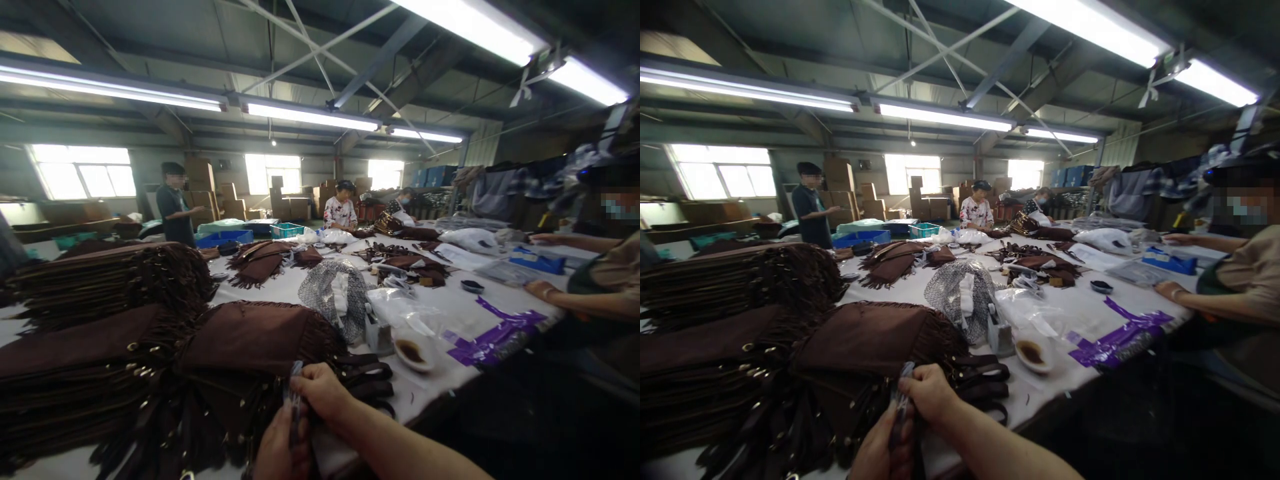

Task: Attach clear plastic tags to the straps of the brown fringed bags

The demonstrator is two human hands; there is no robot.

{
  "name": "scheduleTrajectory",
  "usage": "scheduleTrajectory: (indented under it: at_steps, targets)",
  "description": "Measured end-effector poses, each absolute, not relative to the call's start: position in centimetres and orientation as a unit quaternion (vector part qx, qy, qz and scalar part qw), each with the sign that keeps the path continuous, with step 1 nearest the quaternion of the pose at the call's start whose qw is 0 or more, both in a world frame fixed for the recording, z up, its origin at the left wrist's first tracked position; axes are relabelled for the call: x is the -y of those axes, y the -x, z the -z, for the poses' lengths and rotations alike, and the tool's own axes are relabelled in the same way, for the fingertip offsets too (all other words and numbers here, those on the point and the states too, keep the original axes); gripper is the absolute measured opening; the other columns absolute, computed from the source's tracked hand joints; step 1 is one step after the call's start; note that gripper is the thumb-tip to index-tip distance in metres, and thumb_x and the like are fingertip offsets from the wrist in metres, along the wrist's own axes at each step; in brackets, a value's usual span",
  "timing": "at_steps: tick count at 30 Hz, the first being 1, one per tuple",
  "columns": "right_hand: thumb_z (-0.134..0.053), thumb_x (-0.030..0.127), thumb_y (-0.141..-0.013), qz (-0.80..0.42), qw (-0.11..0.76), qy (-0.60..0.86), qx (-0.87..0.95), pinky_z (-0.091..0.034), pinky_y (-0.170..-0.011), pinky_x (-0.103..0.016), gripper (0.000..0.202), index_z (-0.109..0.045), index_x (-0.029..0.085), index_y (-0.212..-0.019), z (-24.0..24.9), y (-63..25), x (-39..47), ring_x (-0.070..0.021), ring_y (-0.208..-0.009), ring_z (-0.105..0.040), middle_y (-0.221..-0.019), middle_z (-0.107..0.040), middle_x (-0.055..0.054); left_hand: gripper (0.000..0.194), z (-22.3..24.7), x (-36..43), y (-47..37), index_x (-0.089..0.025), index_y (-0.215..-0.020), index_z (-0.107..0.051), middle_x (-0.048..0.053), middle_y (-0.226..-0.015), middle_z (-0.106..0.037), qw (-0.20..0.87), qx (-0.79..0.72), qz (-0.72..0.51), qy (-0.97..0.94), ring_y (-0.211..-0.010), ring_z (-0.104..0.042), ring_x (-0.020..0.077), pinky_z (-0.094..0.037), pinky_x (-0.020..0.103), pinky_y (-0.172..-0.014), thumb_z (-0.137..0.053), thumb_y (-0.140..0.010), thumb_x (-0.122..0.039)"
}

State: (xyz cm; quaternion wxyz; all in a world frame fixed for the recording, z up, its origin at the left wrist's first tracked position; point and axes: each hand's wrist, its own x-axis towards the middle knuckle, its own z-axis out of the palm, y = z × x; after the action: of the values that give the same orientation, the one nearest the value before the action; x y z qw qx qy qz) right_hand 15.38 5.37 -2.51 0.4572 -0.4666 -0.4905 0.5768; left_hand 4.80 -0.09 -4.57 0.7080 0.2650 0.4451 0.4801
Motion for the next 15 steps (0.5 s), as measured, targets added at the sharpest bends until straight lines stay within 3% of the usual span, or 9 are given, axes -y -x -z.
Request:
scheduleTrajectory:
  at_steps: [3,8,12,15]
  targets:
    - [-0.068,0.057,-0.063,-0.617,0.456,0.433,0.472,-0.028,-0.046,-0.023,0.044,-0.055,0.015,-0.056,2.7,-15.6,-5.0,-0.0081,-0.044,-0.039,-0.048,-0.05,0.002,0.055,5.4,0.2,-4.2,-0.016,-0.091,-0.062,-0.008,-0.053,-0.043,0.78,-0.365,-0.47,-0.194,-0.034,-0.022,0.0017,-0.015,0.017,-0.034,-0.062,-0.071,-0.068]
    - [-0.071,0.062,-0.06,-0.638,0.459,0.422,0.453,-0.026,-0.045,-0.022,0.05,-0.057,0.014,-0.059,3.0,-16.2,-5.1,-0.0075,-0.042,-0.039,-0.047,-0.051,0.002,0.045,5.7,0.0,-4.4,-0.017,-0.098,-0.06,-0.009,-0.057,-0.042,0.805,-0.322,-0.466,-0.175,-0.035,-0.025,0.0006,-0.016,0.016,-0.035,-0.074,-0.07,-0.05]
    - [-0.071,0.063,-0.06,-0.638,0.454,0.422,0.457,-0.026,-0.044,-0.022,0.051,-0.055,0.015,-0.057,3.5,-16.2,-5.4,-0.0073,-0.041,-0.038,-0.045,-0.05,0.003,0.057,6.4,-0.4,-4.8,-0.019,-0.09,-0.059,-0.011,-0.054,-0.038,0.772,-0.396,-0.45,-0.212,-0.037,-0.026,0.0004,-0.016,0.015,-0.038,-0.076,-0.059,-0.062]
    - [-0.07,0.064,-0.062,-0.629,0.447,0.43,0.469,-0.026,-0.043,-0.022,0.051,-0.054,0.015,-0.056,3.8,-16.1,-5.0,-0.0077,-0.04,-0.039,-0.044,-0.05,0.003,0.054,7.2,-0.5,-4.9,-0.021,-0.079,-0.057,-0.011,-0.048,-0.037,0.714,-0.467,-0.446,-0.27,-0.036,-0.029,0.003,-0.018,0.017,-0.038,-0.071,-0.059,-0.068]
